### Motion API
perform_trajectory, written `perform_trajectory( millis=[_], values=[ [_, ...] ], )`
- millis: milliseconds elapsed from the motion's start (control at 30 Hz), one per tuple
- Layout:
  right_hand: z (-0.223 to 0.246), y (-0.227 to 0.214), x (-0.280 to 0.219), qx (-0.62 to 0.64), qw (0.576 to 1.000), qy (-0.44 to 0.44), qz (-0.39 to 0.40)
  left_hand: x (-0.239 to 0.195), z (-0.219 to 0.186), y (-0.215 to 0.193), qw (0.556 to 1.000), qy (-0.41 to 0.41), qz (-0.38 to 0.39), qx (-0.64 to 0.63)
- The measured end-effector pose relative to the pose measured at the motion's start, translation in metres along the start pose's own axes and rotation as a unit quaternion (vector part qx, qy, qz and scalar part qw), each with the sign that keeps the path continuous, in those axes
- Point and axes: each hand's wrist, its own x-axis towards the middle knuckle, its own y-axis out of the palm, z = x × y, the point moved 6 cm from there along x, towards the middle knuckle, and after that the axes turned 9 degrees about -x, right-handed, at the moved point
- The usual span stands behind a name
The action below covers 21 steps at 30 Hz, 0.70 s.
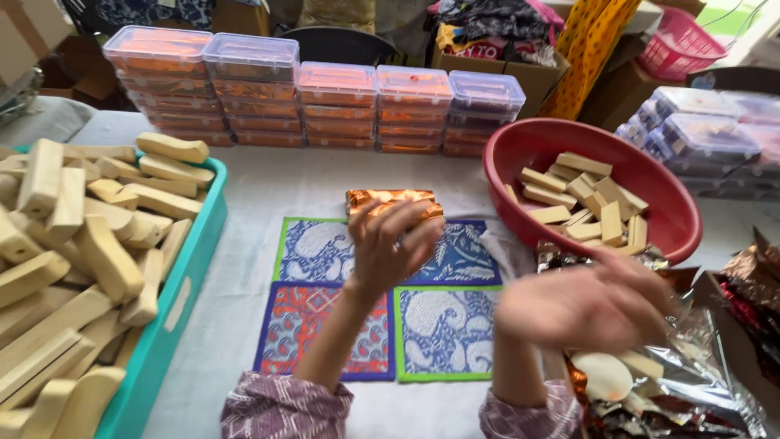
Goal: Cleaning wooden blocks with a cloth, wrapping them in orange foil, and placing them into a plastic storage container.
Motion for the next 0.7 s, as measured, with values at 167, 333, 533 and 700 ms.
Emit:
perform_trajectory(
  millis=[167, 333, 533, 700],
  values=[
    [0.051, -0.057, 0.050, 0.066, 0.995, -0.047, -0.066, 0.033, -0.068, -0.055, 0.992, -0.023, 0.061, -0.107],
    [0.062, -0.062, 0.057, 0.131, 0.989, -0.024, -0.061, -0.064, -0.062, -0.026, 0.940, -0.085, 0.317, -0.095],
    [0.095, -0.036, 0.039, 0.008, 0.989, -0.136, 0.062, -0.186, -0.018, 0.001, 0.839, -0.267, 0.466, -0.090],
    [0.074, 0.006, -0.052, -0.032, 0.875, -0.230, 0.424, -0.196, -0.021, 0.000, 0.841, -0.278, 0.459, -0.070]
  ],
)
